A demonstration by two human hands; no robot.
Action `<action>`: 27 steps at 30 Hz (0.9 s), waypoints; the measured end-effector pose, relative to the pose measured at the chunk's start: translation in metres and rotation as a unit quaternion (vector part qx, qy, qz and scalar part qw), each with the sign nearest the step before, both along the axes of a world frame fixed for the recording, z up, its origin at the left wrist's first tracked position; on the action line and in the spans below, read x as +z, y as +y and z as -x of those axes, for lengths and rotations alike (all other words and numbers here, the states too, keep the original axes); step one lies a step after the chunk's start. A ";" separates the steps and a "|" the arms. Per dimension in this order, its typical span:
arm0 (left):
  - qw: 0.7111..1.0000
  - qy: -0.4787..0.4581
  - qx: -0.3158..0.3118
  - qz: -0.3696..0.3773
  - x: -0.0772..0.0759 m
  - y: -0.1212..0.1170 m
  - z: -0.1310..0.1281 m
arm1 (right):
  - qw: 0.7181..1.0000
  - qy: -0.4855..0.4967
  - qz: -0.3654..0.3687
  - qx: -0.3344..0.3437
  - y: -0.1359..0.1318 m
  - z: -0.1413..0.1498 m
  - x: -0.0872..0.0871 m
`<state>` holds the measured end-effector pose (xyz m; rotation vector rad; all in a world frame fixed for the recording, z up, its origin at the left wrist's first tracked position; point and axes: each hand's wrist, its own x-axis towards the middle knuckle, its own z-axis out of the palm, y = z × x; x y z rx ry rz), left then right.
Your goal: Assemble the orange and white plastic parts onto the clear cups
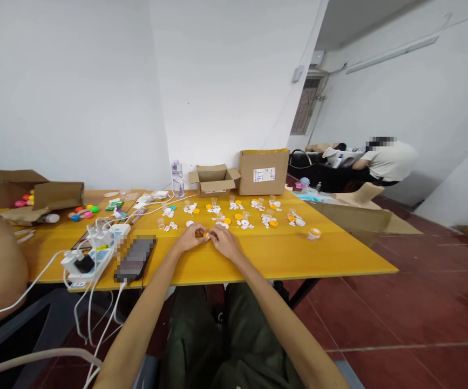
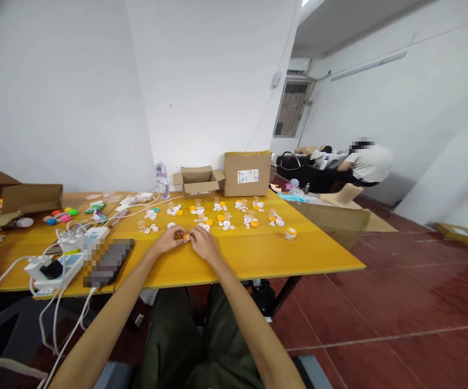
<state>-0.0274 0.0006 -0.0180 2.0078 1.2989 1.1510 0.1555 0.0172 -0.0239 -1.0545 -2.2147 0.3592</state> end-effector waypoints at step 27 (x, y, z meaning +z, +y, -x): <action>0.998 0.063 0.003 -0.012 -0.003 0.007 0.002 | 0.979 -0.133 0.024 0.152 0.047 0.005 0.035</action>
